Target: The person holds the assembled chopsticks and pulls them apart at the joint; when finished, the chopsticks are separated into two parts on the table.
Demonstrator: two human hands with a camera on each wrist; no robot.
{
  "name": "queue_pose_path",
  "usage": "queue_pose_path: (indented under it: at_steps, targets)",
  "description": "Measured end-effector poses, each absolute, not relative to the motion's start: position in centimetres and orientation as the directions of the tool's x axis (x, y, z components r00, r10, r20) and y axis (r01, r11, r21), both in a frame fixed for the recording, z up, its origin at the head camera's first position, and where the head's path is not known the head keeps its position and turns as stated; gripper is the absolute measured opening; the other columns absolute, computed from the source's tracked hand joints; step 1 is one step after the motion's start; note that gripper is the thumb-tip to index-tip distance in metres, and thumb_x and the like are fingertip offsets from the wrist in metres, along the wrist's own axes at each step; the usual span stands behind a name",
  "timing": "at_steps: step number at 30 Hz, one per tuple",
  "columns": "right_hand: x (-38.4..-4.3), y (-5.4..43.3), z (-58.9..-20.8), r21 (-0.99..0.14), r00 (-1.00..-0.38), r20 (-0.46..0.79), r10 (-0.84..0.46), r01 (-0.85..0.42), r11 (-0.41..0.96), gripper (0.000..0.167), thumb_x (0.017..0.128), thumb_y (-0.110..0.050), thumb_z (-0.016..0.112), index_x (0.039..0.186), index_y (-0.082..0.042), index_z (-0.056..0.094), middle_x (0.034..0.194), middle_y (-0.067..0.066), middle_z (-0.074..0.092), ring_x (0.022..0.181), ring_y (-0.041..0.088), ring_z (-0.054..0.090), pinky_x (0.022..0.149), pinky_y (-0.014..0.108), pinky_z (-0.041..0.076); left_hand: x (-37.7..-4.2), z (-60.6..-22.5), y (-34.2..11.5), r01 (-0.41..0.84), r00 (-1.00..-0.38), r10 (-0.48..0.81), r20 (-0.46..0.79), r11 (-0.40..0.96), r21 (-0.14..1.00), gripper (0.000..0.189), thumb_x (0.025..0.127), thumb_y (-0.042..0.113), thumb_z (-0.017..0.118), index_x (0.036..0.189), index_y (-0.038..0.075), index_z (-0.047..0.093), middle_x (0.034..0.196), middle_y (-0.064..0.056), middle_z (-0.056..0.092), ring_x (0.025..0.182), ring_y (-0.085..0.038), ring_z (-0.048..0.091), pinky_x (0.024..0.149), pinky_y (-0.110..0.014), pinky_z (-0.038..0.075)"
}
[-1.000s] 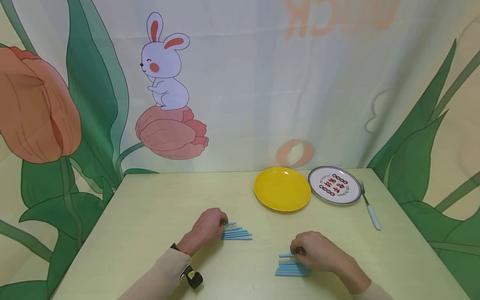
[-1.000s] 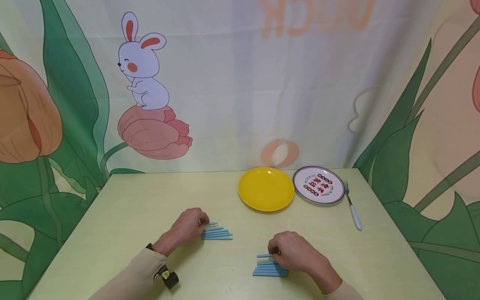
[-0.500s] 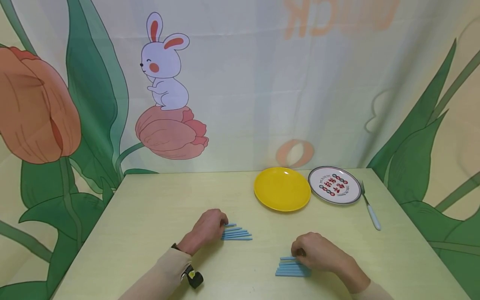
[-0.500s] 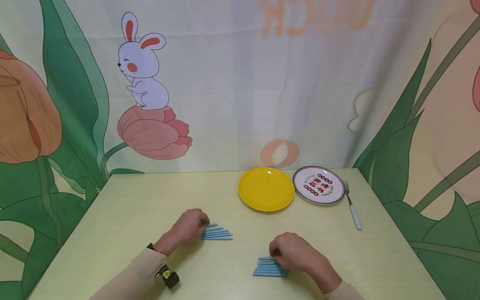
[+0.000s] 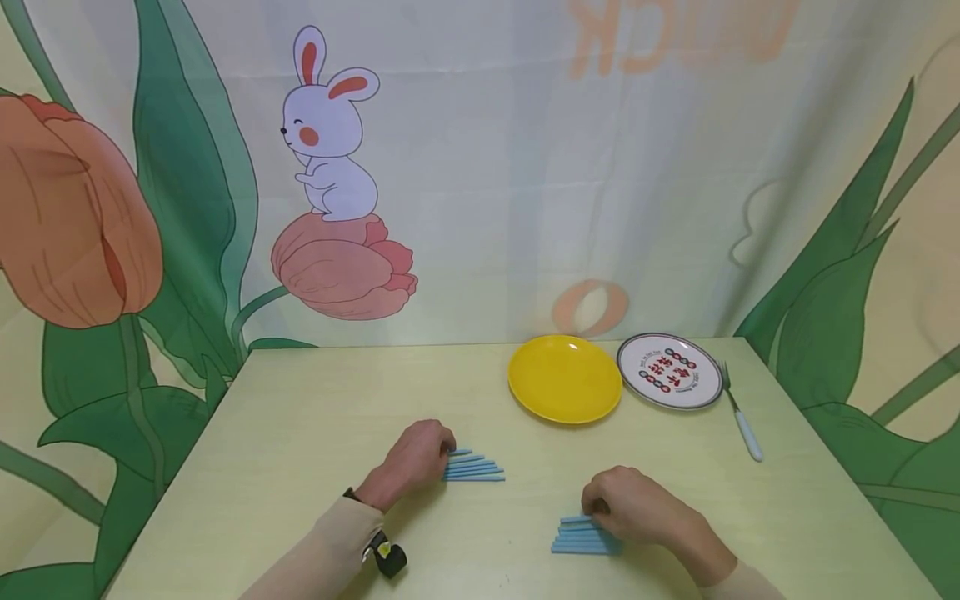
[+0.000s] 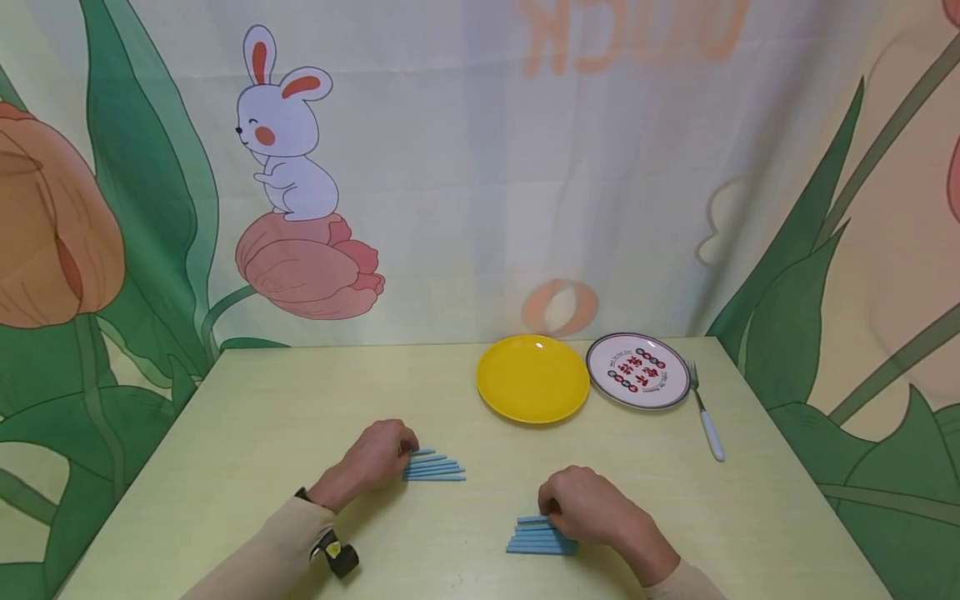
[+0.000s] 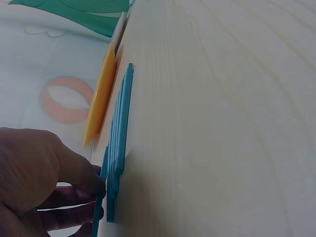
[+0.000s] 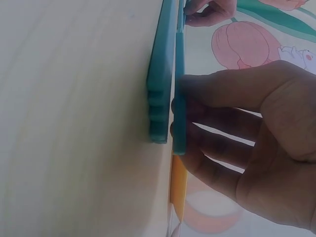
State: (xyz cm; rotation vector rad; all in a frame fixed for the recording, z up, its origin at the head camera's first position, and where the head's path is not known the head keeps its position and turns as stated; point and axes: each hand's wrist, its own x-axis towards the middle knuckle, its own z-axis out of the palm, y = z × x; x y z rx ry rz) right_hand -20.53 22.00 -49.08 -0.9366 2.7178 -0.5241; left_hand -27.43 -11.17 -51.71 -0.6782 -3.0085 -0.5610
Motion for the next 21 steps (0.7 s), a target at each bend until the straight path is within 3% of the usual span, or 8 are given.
queue_pose_path:
  at_steps: [21]
  targets:
    - [-20.50, 22.02, -48.96, -0.407, -0.776, -0.134, -0.616, -0.524, 0.748, 0.011, 0.080, -0.007, 0.074, 0.081, -0.018, 0.074, 0.073, -0.016, 0.060, 0.065, 0.002, 0.049, 0.066, 0.023, 0.048, -27.61, -51.58, -11.02, 0.416, -0.905, 0.420, 0.068, 0.840, 0.348, 0.016, 0.082, 0.000, 0.063, 0.090, 0.006, 0.076, 0.085, -0.003, 0.070, 0.076, -0.014, 0.060, 0.072, -0.033, 0.052]
